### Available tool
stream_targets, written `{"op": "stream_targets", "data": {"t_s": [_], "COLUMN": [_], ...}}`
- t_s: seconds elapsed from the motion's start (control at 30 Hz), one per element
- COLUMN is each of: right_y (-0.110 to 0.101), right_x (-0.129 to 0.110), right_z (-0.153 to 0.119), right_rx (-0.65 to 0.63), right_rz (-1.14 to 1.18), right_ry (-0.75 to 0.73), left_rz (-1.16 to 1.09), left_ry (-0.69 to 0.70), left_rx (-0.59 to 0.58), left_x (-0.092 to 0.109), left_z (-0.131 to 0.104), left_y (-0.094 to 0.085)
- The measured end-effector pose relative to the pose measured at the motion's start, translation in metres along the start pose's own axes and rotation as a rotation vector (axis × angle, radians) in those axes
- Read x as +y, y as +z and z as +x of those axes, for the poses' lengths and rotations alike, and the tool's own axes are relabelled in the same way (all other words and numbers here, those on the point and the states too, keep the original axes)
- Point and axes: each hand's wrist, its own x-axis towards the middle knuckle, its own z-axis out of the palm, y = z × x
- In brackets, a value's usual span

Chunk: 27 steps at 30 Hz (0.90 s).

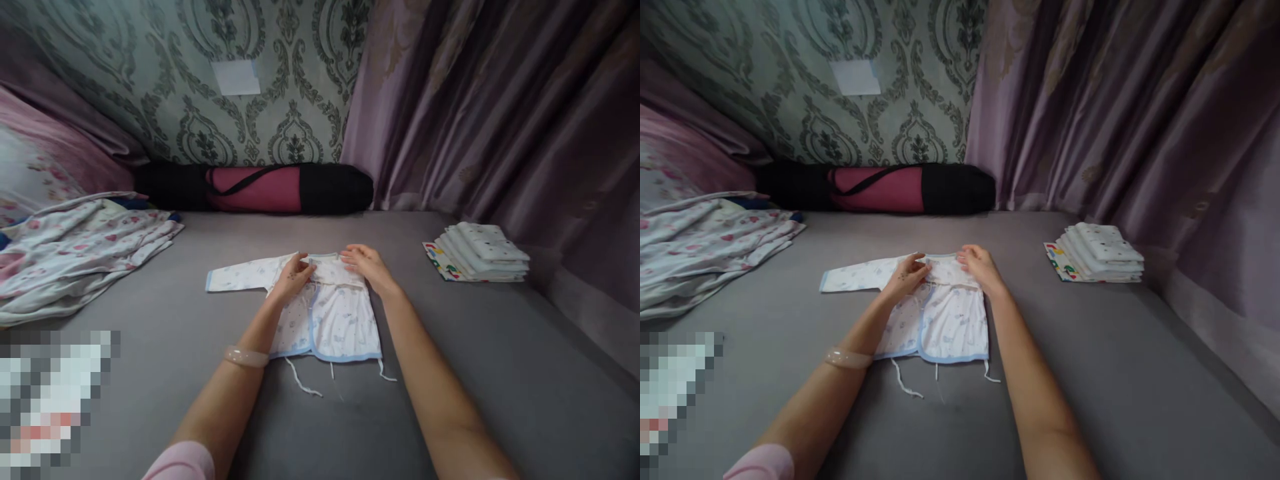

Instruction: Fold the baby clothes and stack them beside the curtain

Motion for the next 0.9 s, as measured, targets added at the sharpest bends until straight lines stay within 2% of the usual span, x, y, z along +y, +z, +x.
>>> {"op": "stream_targets", "data": {"t_s": [0.07, 0.17, 0.3, 0.4, 0.57, 0.67, 0.8, 0.9], "right_y": [-0.013, -0.021, -0.005, 0.013, 0.023, 0.023, 0.024, 0.024], "right_x": [0.005, 0.015, 0.025, 0.03, 0.037, 0.041, 0.044, 0.045], "right_z": [0.01, 0.017, 0.007, -0.005, -0.015, -0.014, -0.014, -0.014], "right_rx": [0.116, 0.2, 0.0, -0.124, -0.192, -0.183, -0.177, -0.179], "right_rz": [-0.08, -0.404, -0.872, -1.081, -1.19, -1.208, -1.218, -1.223], "right_ry": [-0.046, -0.173, -0.357, -0.386, -0.327, -0.338, -0.362, -0.379], "left_rz": [-0.031, -0.031, 0.062, 0.098, 0.26, 0.367, 0.47, 0.517], "left_ry": [0.031, 0.11, 0.197, 0.212, 0.285, 0.323, 0.3, 0.368], "left_rx": [-0.02, -0.04, 0.014, 0.047, 0.077, 0.095, 0.113, 0.095], "left_x": [-0.003, -0.007, -0.01, -0.012, -0.017, -0.019, -0.018, -0.017], "left_z": [0.001, 0.003, 0.005, 0.006, 0.008, 0.009, 0.008, 0.005], "left_y": [0.0, 0.001, 0.002, 0.001, -0.002, -0.002, -0.003, -0.005]}}
